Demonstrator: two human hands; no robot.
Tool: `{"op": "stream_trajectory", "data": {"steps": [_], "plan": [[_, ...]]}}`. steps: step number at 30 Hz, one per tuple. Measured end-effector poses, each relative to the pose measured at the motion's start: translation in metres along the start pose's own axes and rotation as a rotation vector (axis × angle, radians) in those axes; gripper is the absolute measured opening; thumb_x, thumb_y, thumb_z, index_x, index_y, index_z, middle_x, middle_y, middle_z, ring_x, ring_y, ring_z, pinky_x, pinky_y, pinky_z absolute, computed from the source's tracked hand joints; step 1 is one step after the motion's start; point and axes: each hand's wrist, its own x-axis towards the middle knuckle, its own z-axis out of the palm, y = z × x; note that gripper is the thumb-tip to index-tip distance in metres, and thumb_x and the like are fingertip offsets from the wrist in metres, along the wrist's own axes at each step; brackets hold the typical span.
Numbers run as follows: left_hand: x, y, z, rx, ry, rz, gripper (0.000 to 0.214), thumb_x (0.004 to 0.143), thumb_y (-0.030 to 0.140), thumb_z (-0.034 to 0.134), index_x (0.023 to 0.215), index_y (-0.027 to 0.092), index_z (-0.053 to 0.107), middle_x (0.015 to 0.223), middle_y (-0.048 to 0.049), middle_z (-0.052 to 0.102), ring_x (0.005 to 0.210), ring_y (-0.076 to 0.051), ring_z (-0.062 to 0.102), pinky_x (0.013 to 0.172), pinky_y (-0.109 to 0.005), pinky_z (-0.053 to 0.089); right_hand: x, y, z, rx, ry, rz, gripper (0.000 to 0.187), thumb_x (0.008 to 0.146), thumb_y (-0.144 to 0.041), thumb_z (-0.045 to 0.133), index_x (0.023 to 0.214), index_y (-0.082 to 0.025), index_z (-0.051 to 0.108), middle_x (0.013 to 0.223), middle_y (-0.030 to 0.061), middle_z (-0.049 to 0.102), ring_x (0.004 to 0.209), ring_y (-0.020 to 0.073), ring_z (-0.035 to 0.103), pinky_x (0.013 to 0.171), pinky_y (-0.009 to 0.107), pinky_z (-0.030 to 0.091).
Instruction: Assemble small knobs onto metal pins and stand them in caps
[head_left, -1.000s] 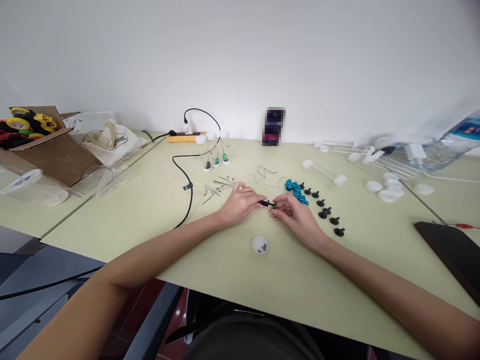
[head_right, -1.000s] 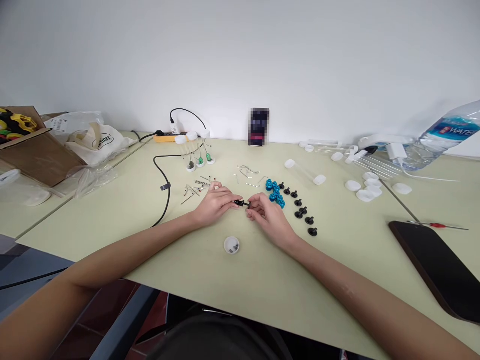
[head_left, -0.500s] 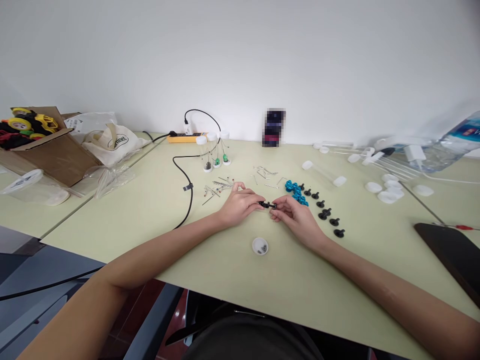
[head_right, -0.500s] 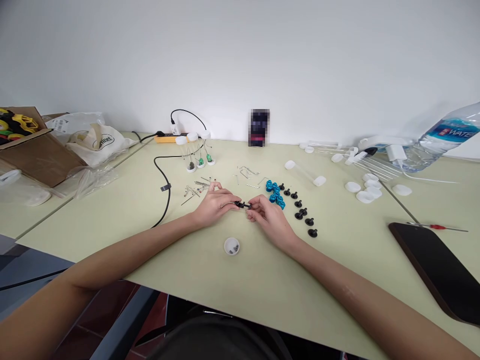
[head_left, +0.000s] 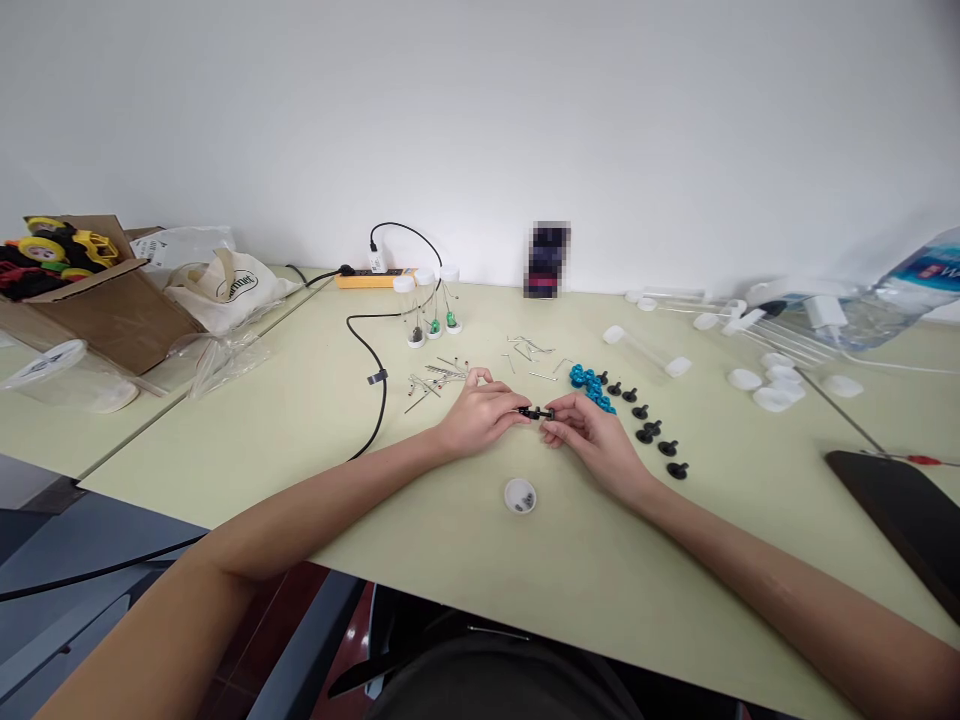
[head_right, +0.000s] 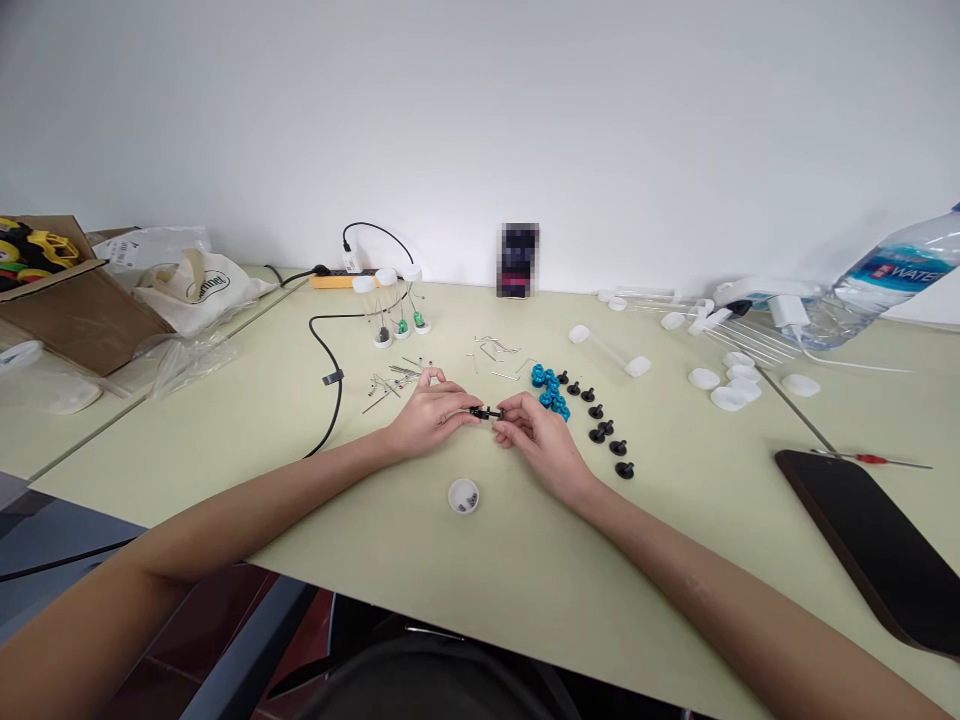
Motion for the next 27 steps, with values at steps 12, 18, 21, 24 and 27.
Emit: {"op": "stream_trajectory", "data": {"steps": [12, 18, 21, 24, 27], "plan": [[-0.0006, 0.0002, 0.0011, -0.023, 0.019, 0.020, 0.026, 0.087, 0.037, 0.043, 0.093, 0.019, 0.061, 0.083, -0.0028, 0.067, 0.080, -0.013, 0.058, 0.087, -0.035, 0.025, -0.0001, -0.0032, -0.0023, -0.010, -0.048, -0.006, 0.021, 0.084, -0.040, 0.046, 0.092, -0.021, 0.049, 0.072, 0.0012, 0.063, 0.065, 0.0160, 0.061, 0.066, 0.033, 0.050], [0.0003, 0.0025, -0.0018, -0.035, 0.042, 0.006, 0.026, 0.087, 0.036, 0.044, 0.092, 0.018, 0.061, 0.081, -0.0017, 0.066, 0.078, -0.012, 0.057, 0.087, -0.034, 0.026, 0.0000, -0.0026, -0.0024, -0.028, -0.061, -0.022, 0.024, 0.086, -0.039, 0.043, 0.100, -0.021, 0.050, 0.076, 0.0015, 0.062, 0.065, 0.0149, 0.060, 0.066, 0.031, 0.049], [0.0005, 0.0029, -0.0022, -0.039, 0.053, 0.001, 0.025, 0.087, 0.036, 0.044, 0.093, 0.018, 0.061, 0.080, -0.0013, 0.065, 0.078, -0.012, 0.057, 0.086, -0.033, 0.026, -0.0003, -0.0015, -0.0018, -0.017, -0.047, -0.042, 0.029, 0.085, -0.036, 0.046, 0.111, -0.023, 0.046, 0.076, 0.0003, 0.060, 0.068, 0.0149, 0.059, 0.069, 0.032, 0.050], [0.0004, 0.0032, -0.0020, -0.036, 0.047, -0.007, 0.025, 0.087, 0.036, 0.044, 0.093, 0.018, 0.061, 0.080, -0.0016, 0.065, 0.078, -0.012, 0.057, 0.086, -0.033, 0.026, -0.0004, -0.0003, -0.0021, -0.018, -0.028, -0.076, 0.028, 0.084, -0.033, 0.047, 0.111, -0.024, 0.046, 0.077, 0.0002, 0.059, 0.070, 0.0152, 0.060, 0.071, 0.032, 0.049], [0.0002, 0.0036, -0.0019, -0.032, 0.027, -0.019, 0.027, 0.087, 0.037, 0.042, 0.092, 0.019, 0.061, 0.081, -0.0023, 0.066, 0.078, -0.013, 0.057, 0.086, -0.034, 0.026, 0.0000, 0.0010, -0.0029, -0.037, -0.033, -0.079, 0.022, 0.085, -0.032, 0.045, 0.104, -0.023, 0.050, 0.075, 0.0007, 0.060, 0.070, 0.0156, 0.060, 0.071, 0.032, 0.049]]}}
